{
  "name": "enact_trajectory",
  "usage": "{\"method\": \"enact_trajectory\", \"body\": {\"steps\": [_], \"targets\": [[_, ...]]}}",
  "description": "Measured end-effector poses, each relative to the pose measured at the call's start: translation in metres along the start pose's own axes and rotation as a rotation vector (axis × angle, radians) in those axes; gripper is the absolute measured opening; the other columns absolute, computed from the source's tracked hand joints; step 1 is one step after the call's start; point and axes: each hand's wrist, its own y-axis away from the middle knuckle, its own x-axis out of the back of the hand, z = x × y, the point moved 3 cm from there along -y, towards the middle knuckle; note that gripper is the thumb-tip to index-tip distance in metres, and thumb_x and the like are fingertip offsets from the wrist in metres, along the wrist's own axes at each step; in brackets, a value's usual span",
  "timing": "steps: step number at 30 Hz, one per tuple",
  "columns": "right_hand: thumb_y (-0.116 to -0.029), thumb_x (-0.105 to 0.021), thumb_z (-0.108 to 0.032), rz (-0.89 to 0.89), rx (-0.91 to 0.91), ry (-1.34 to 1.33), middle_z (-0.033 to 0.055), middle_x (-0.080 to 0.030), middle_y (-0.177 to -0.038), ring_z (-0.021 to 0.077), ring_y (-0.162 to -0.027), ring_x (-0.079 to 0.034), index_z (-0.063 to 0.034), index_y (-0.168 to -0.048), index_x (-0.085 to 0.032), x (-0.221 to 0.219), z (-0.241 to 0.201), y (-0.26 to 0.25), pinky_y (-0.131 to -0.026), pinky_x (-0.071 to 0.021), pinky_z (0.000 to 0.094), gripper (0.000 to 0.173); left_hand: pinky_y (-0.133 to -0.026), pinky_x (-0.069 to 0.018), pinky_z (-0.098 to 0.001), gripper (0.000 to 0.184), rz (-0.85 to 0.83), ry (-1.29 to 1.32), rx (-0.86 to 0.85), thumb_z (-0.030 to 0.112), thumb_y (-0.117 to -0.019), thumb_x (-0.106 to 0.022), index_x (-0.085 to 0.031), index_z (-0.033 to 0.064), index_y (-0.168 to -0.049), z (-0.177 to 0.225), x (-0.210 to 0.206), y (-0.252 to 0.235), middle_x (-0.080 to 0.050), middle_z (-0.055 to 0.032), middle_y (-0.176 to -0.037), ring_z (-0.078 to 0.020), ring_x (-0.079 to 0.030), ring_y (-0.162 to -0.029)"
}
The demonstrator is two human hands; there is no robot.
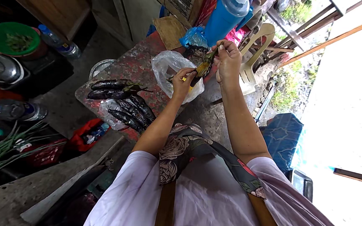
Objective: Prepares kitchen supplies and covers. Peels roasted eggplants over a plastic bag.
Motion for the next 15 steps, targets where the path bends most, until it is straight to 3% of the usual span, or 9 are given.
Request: {"method": "enact_trajectory", "body": {"steps": [10, 15], "targets": [[-0.1064, -0.047, -0.002, -0.03, 0.004, -0.024, 0.0071, -0.067, -0.099, 0.0129, -0.088, -0.068, 0.0009, -0.114, -0.06, -0.001, -0.001, 0.001, -0.074, -0.0581, 0.0266, 0.016, -0.088, -0.0537, -0.0257, 0.018, 0.033, -0.002, 0.101, 0.009, -0.1, -0.062, -0.071, -0.0054, -0.108, 0.0, 0.001, 0.0, -0.07, -0.0126, -0.105, -0.0101, -0.065, -0.095], [-0.1062, -0.044, -0.001, -0.094, 0.067, -0.06, 0.0065, -0.068, -0.098, 0.0137, -0.087, -0.069, 0.0011, -0.113, -0.059, 0.002, -0.002, -0.001, -0.076, -0.0592, 0.0289, 0.017, -0.089, -0.0537, -0.0295, 0.022, -0.001, -0.188, 0.218, 0.014, -0.1027, -0.059, -0.069, -0.0039, -0.111, -0.013, 0.01, -0.004, -0.07, -0.0132, -0.104, -0.0129, -0.067, -0.094]]}}
